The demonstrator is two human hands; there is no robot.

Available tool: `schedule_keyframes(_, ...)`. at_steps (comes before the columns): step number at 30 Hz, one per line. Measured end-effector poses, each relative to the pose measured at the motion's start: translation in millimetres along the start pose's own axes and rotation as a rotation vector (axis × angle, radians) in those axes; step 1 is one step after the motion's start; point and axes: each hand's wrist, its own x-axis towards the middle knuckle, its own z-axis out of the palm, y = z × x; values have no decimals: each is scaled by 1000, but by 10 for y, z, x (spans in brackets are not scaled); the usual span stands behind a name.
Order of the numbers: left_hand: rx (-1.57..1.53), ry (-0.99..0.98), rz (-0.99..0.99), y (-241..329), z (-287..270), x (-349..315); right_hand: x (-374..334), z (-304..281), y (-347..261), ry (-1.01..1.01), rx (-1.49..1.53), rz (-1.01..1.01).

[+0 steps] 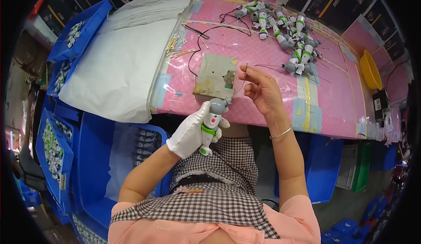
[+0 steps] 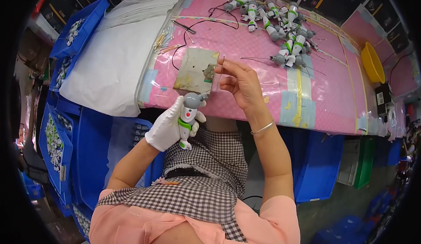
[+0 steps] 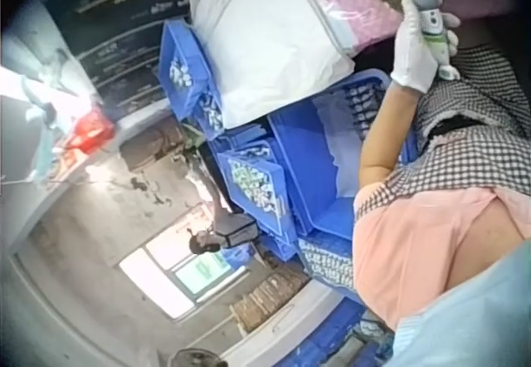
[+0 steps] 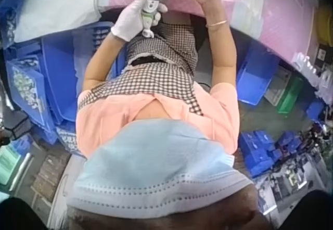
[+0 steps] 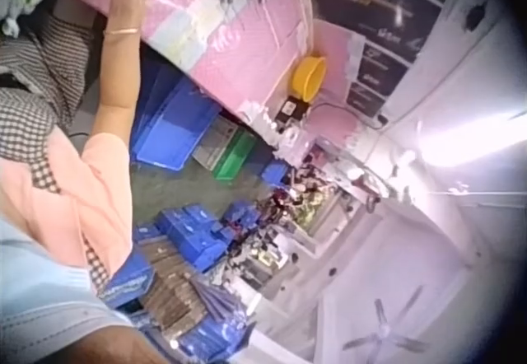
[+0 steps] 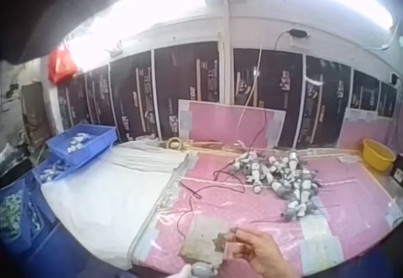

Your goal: Assembling plastic toy figures and placing them into a blue storage bin.

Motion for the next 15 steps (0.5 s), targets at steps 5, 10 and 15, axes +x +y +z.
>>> schedule_keyframes(5,461,81,-67,-71,57,31,59,-204,23,-158,29,81)
schedule_keyframes(10,458,227,131,97,88,88,121,-141,170,63,-1035,-682)
schedule_keyframes(15,282,152,104,217,-50,191,87,-36,109,57,-1128,-596)
